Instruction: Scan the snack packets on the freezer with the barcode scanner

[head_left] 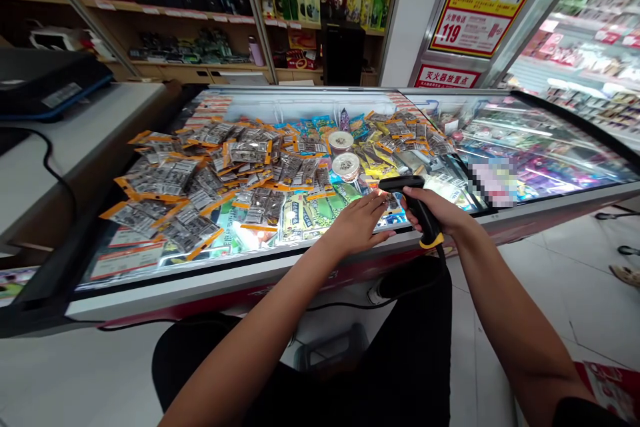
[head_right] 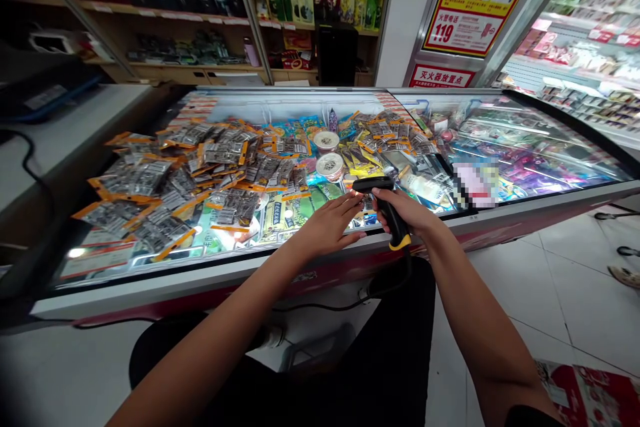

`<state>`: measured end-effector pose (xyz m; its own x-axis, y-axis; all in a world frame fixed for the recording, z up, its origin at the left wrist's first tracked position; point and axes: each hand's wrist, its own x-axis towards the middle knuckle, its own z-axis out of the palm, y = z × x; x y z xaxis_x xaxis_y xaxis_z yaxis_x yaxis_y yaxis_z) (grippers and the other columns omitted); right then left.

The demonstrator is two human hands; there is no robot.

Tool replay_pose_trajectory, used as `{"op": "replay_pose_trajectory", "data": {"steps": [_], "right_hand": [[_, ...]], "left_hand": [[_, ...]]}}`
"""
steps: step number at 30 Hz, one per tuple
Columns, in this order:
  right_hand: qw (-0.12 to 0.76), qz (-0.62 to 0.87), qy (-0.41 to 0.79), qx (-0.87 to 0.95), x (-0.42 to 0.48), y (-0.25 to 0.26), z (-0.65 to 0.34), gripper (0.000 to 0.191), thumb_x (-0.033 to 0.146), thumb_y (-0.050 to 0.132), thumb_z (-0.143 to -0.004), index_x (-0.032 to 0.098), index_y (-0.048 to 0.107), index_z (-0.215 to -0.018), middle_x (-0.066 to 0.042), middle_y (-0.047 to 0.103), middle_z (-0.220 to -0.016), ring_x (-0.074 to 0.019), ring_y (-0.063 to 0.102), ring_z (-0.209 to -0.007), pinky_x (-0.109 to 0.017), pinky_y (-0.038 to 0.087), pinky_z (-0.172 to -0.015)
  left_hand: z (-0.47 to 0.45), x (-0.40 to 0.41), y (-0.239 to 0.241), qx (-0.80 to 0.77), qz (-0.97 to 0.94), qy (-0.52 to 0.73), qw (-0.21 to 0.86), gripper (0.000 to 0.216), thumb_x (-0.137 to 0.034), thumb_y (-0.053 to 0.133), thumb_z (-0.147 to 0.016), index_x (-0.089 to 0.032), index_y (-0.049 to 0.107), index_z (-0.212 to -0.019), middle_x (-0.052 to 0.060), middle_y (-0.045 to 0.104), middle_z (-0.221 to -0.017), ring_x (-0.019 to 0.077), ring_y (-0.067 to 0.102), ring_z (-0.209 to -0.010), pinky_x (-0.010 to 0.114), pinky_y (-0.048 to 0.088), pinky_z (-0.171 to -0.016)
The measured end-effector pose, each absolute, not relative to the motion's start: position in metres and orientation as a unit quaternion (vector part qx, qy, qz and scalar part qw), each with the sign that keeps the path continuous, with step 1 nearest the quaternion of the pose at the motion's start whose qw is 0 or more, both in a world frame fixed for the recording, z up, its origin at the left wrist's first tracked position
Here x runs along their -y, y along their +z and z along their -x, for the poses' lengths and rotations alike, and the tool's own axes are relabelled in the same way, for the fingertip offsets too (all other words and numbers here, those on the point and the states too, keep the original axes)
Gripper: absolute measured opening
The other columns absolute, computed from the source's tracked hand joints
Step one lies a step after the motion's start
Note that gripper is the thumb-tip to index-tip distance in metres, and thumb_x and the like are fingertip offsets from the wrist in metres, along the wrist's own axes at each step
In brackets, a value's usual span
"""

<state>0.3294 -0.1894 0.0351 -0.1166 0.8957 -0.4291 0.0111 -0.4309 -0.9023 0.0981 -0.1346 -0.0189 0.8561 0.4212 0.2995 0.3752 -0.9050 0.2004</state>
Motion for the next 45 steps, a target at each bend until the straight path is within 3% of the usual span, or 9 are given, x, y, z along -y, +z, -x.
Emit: {"op": "replay_pose_trajectory", "data": {"steps": [6,16,24,45], "right_hand": [[0.358,0.579,0.629,0.376,0.208,0.037,-0.341,0.044,0.063,0.065,-0.087,0.019,0.064,-0.085,-0.001,0.057,-0.057,-0.0136,0.052,-0.047,-0.025,0.045,-0.045],[0.317,0.597,0.631,0.380,0.229,0.031,-0.357,0.047,0.066,0.064,-0.087,0.019,0.066,-0.086,-0.003,0.061,-0.059,-0.0155,0.055,-0.047,-0.026,0.044,-0.042],[0.284,0.600,0.641,0.385,0.235,0.037,-0.353,0.048,0.067,0.066,-0.086,0.018,0.064,-0.083,-0.003,0.062,-0.060,-0.0168,0.059,-0.047,-0.028,0.048,-0.044],[0.297,0.609,0.638,0.366,0.241,0.040,-0.357,0.048,0.067,0.067,-0.085,0.019,0.064,-0.084,-0.003,0.062,-0.060,-0.0162,0.058,-0.046,-0.028,0.048,-0.044]], "left_hand": [[-0.099,0.136,-0.018,-0.217,-0.956,0.186,0.064,0.070,-0.062,0.040,-0.101,-0.015,0.044,-0.153,0.015,0.037,-0.164,0.0288,0.028,-0.155,0.045,0.031,-0.122],[-0.098,0.136,-0.021,-0.223,-0.954,0.187,0.071,0.062,-0.060,0.043,-0.101,-0.024,0.048,-0.151,0.011,0.034,-0.166,0.0289,0.028,-0.155,0.048,0.034,-0.120],[-0.098,0.136,-0.020,-0.224,-0.955,0.182,0.074,0.065,-0.063,0.040,-0.100,-0.022,0.050,-0.149,0.012,0.032,-0.167,0.0283,0.027,-0.155,0.048,0.033,-0.121],[-0.100,0.136,-0.020,-0.230,-0.954,0.180,0.072,0.062,-0.063,0.038,-0.101,-0.023,0.052,-0.147,0.011,0.033,-0.166,0.0287,0.028,-0.155,0.050,0.028,-0.123]]}}
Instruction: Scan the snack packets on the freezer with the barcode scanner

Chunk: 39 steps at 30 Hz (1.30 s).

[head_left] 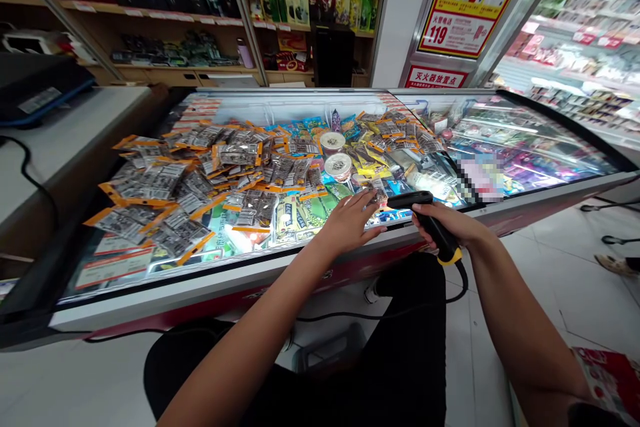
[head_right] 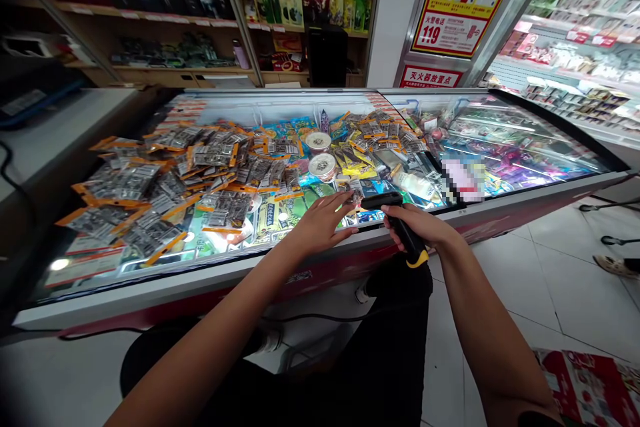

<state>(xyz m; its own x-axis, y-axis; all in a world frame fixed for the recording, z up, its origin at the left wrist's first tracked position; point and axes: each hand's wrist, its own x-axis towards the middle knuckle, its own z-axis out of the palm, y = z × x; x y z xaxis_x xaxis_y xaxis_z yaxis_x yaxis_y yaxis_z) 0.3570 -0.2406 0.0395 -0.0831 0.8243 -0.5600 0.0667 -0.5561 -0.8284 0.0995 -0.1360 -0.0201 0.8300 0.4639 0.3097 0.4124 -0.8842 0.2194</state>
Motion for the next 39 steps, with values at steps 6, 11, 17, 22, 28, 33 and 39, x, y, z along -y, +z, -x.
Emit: {"op": "replay_pose_trajectory", "data": {"steps": [6,11,17,22,28,33,39], "right_hand": [[0.299,0.607,0.630,0.382,0.240,0.040,-0.356,0.048,0.066,0.065,-0.087,0.018,0.064,-0.085,-0.003,0.063,-0.061,-0.0168,0.059,-0.047,-0.028,0.047,-0.043],[0.312,0.602,0.615,0.403,0.239,0.043,-0.357,0.048,0.066,0.063,-0.089,0.018,0.063,-0.085,-0.004,0.063,-0.060,-0.0167,0.058,-0.046,-0.028,0.046,-0.044],[0.308,0.602,0.616,0.404,0.242,0.051,-0.355,0.047,0.064,0.063,-0.090,0.018,0.063,-0.087,-0.004,0.063,-0.061,-0.0171,0.059,-0.047,-0.029,0.048,-0.045],[0.319,0.602,0.613,0.399,0.246,0.054,-0.355,0.046,0.064,0.065,-0.088,0.018,0.064,-0.087,-0.004,0.061,-0.061,-0.0168,0.058,-0.049,-0.028,0.048,-0.045],[0.342,0.592,0.617,0.390,0.246,0.054,-0.356,0.044,0.062,0.065,-0.089,0.018,0.065,-0.091,-0.004,0.061,-0.064,-0.0158,0.056,-0.051,-0.028,0.048,-0.046],[0.436,0.566,0.563,0.415,0.227,0.045,-0.361,0.038,0.055,0.068,-0.090,0.019,0.066,-0.103,-0.002,0.060,-0.070,-0.0145,0.056,-0.054,-0.027,0.047,-0.047],[0.622,0.393,0.604,0.306,0.179,0.039,-0.395,0.032,0.051,0.070,-0.087,0.024,0.062,-0.103,0.003,0.055,-0.068,-0.0124,0.052,-0.053,-0.027,0.050,-0.050]], "left_hand": [[-0.100,0.137,-0.022,-0.253,-0.948,0.183,0.061,0.064,-0.064,0.037,-0.101,-0.023,0.049,-0.149,0.011,0.033,-0.166,0.0292,0.029,-0.155,0.050,0.028,-0.122],[-0.099,0.138,-0.020,-0.259,-0.947,0.181,0.058,0.065,-0.064,0.034,-0.101,-0.023,0.048,-0.150,0.009,0.032,-0.167,0.0292,0.029,-0.154,0.050,0.030,-0.121],[-0.099,0.138,-0.021,-0.278,-0.944,0.171,0.045,0.068,-0.063,0.031,-0.102,-0.019,0.046,-0.151,0.009,0.032,-0.167,0.0277,0.030,-0.154,0.048,0.031,-0.120],[-0.100,0.138,-0.022,-0.280,-0.944,0.169,0.037,0.069,-0.064,0.030,-0.102,-0.017,0.045,-0.150,0.010,0.032,-0.167,0.0274,0.031,-0.153,0.047,0.032,-0.119],[-0.101,0.140,-0.021,-0.299,-0.939,0.167,0.019,0.067,-0.065,0.028,-0.101,-0.019,0.051,-0.144,0.009,0.033,-0.167,0.0270,0.032,-0.153,0.047,0.033,-0.118],[-0.095,0.122,-0.020,-0.414,-0.890,0.187,-0.034,0.076,-0.065,0.033,-0.099,-0.006,0.053,-0.142,0.020,0.040,-0.160,0.0358,0.037,-0.148,0.049,0.031,-0.118],[-0.078,0.085,-0.001,-0.496,-0.846,0.176,-0.082,0.071,-0.060,0.040,-0.098,0.000,0.063,-0.127,0.028,0.060,-0.136,0.0414,0.048,-0.135,0.051,0.035,-0.112]]}}
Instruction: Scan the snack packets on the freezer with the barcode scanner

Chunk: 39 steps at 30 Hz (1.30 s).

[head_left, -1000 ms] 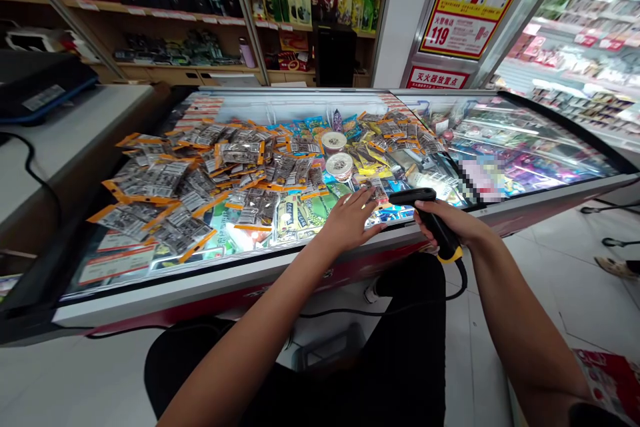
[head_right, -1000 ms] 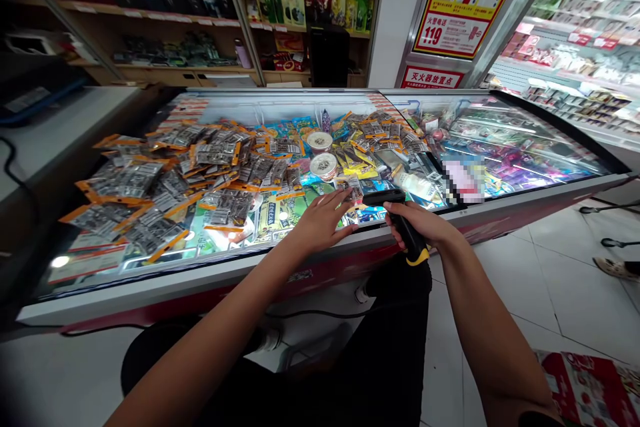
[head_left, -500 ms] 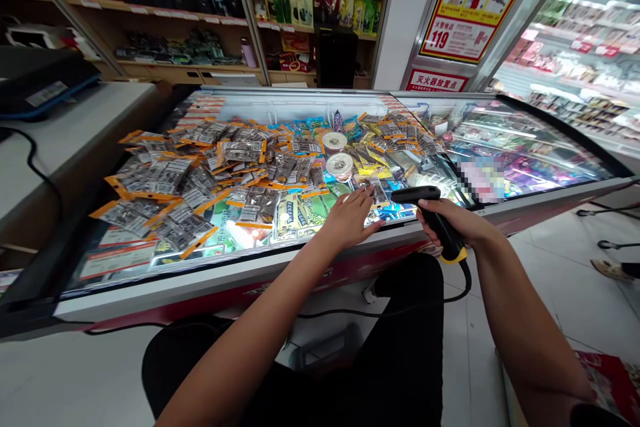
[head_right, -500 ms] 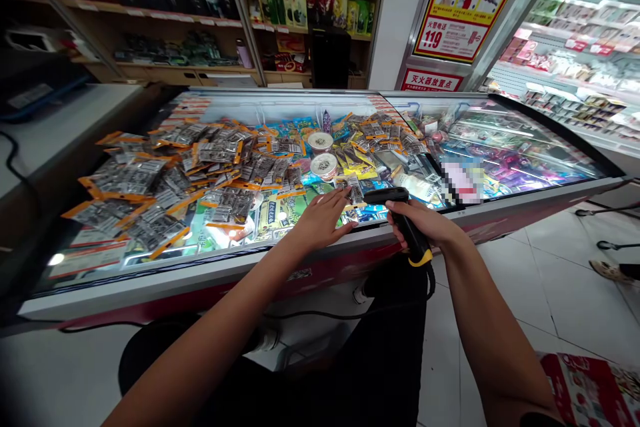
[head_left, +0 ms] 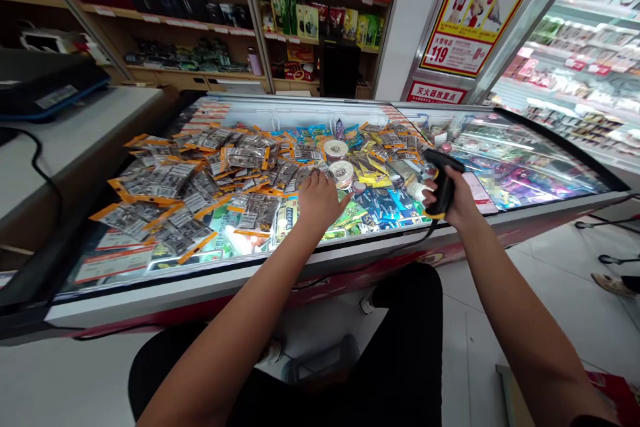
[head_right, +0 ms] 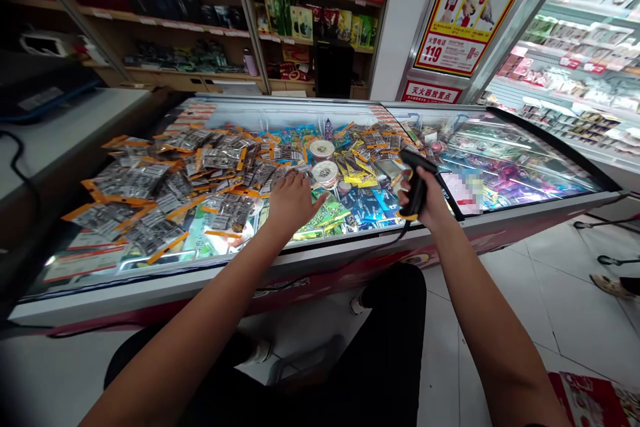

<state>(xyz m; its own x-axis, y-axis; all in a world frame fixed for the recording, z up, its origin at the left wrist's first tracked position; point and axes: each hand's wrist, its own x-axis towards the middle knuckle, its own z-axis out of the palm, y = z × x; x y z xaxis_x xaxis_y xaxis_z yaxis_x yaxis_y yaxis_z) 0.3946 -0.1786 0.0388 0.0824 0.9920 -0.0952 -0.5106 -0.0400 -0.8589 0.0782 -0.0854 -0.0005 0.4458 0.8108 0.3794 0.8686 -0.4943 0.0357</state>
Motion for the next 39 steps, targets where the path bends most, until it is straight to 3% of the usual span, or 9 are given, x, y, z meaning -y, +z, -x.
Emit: {"op": "replay_pose_trajectory", "data": {"steps": [3,8,11,15,20,23,29,39], "right_hand": [[0.714,0.242,0.620,0.217,0.145,0.032,-0.417,0.032,0.053,0.062,-0.090,0.028,0.060,-0.110,0.004,0.058,-0.071,-0.0112,0.054,-0.054,-0.026,0.053,-0.053],[0.757,0.104,0.630,0.142,0.102,0.008,-0.436,0.030,0.049,0.053,-0.095,0.026,0.057,-0.114,0.008,0.051,-0.061,-0.0077,0.050,-0.046,-0.021,0.051,-0.049],[0.738,0.098,0.652,0.142,0.095,-0.002,-0.437,0.026,0.044,0.059,-0.091,0.026,0.056,-0.110,0.011,0.044,-0.055,-0.0064,0.045,-0.039,-0.020,0.047,-0.044],[0.702,0.108,0.689,0.142,0.095,-0.005,-0.436,0.024,0.041,0.061,-0.088,0.025,0.054,-0.104,0.012,0.042,-0.052,-0.0064,0.043,-0.036,-0.020,0.044,-0.042],[0.658,0.167,0.716,0.163,0.091,-0.004,-0.430,0.025,0.040,0.067,-0.085,0.023,0.052,-0.097,0.012,0.041,-0.051,-0.0050,0.039,-0.036,-0.019,0.042,-0.043],[0.572,0.248,0.754,0.207,0.089,-0.001,-0.422,0.029,0.042,0.069,-0.085,0.021,0.054,-0.098,0.011,0.044,-0.055,-0.0038,0.033,-0.036,-0.018,0.040,-0.043],[0.408,0.382,0.770,0.306,0.098,0.004,-0.407,0.035,0.051,0.069,-0.086,0.019,0.056,-0.092,0.005,0.048,-0.059,-0.0039,0.027,-0.039,-0.018,0.028,-0.037],[0.383,0.410,0.752,0.346,0.112,0.002,-0.400,0.039,0.058,0.065,-0.089,0.020,0.058,-0.089,0.005,0.046,-0.059,-0.0048,0.025,-0.040,-0.020,0.027,-0.037]], "left_hand": [[-0.085,0.077,0.011,0.516,0.836,-0.156,0.105,0.060,-0.052,0.050,-0.095,-0.002,0.064,-0.123,0.027,0.064,-0.124,0.0414,0.053,-0.126,0.051,0.038,-0.107],[-0.138,0.056,0.015,0.449,0.877,-0.158,0.063,0.058,-0.051,0.051,-0.094,-0.007,0.060,-0.131,0.023,0.057,-0.139,0.0381,0.048,-0.134,0.048,0.035,-0.113],[-0.178,0.027,0.008,0.374,0.920,-0.115,-0.028,0.072,-0.057,0.046,-0.096,-0.009,0.044,-0.150,0.018,0.035,-0.163,0.0332,0.032,-0.151,0.044,0.029,-0.121],[-0.213,-0.009,0.001,0.371,0.922,-0.054,-0.096,0.080,-0.063,0.030,-0.099,-0.015,0.022,-0.163,0.011,0.014,-0.172,0.0296,0.017,-0.158,0.046,0.022,-0.126],[-0.213,-0.011,-0.003,0.361,0.929,-0.053,-0.057,0.081,-0.068,0.029,-0.098,-0.015,0.037,-0.158,0.016,0.031,-0.166,0.0337,0.026,-0.155,0.049,0.025,-0.123],[-0.193,0.009,-0.007,0.354,0.931,-0.086,0.004,0.086,-0.075,0.033,-0.094,-0.012,0.047,-0.152,0.021,0.042,-0.158,0.0382,0.035,-0.148,0.050,0.028,-0.120],[-0.145,0.054,-0.012,0.381,0.918,-0.098,0.047,0.096,-0.082,0.041,-0.087,-0.012,0.045,-0.154,0.024,0.047,-0.151,0.0428,0.045,-0.137,0.051,0.038,-0.108],[-0.129,0.070,-0.015,0.378,0.916,-0.121,0.055,0.097,-0.080,0.038,-0.090,-0.010,0.040,-0.157,0.025,0.050,-0.147,0.0426,0.045,-0.135,0.052,0.035,-0.107]]}}
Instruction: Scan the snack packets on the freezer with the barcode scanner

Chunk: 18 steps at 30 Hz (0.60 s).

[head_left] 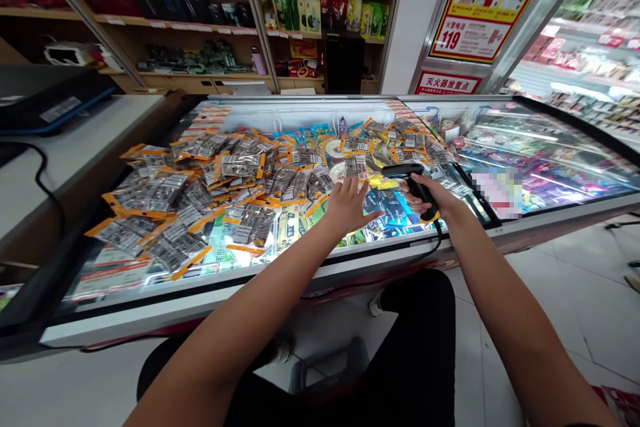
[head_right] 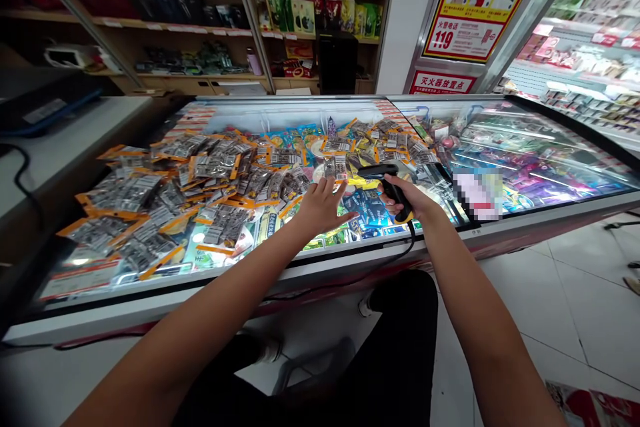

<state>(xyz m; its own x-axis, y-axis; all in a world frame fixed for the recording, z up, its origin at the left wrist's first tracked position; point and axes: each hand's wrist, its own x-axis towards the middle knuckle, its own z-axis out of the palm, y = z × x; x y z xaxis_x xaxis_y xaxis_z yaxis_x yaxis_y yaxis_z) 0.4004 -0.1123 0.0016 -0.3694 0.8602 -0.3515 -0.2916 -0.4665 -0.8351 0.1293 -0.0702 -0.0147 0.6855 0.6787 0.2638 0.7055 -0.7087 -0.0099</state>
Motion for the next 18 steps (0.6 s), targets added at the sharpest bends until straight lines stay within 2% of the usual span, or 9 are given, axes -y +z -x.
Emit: {"op": "replay_pose_trajectory", "data": {"steps": [5,18], "right_hand": [[0.387,0.413,0.746,0.350,0.1148,0.0060,-0.3965,0.037,0.056,0.066,-0.090,0.020,0.058,-0.089,0.005,0.045,-0.059,-0.0046,0.025,-0.039,-0.020,0.028,-0.037],[0.396,0.389,0.754,0.352,0.1148,0.0056,-0.3960,0.038,0.057,0.064,-0.090,0.020,0.056,-0.089,0.006,0.043,-0.058,-0.0047,0.022,-0.040,-0.019,0.024,-0.037]], "left_hand": [[-0.1282,0.0713,-0.0143,0.382,0.914,-0.125,0.060,0.092,-0.079,0.037,-0.090,-0.015,0.042,-0.156,0.023,0.049,-0.150,0.0414,0.045,-0.136,0.052,0.032,-0.111],[-0.1298,0.0706,-0.0170,0.396,0.907,-0.128,0.056,0.094,-0.081,0.035,-0.089,-0.017,0.041,-0.157,0.022,0.047,-0.152,0.0409,0.044,-0.137,0.053,0.029,-0.114]]}}
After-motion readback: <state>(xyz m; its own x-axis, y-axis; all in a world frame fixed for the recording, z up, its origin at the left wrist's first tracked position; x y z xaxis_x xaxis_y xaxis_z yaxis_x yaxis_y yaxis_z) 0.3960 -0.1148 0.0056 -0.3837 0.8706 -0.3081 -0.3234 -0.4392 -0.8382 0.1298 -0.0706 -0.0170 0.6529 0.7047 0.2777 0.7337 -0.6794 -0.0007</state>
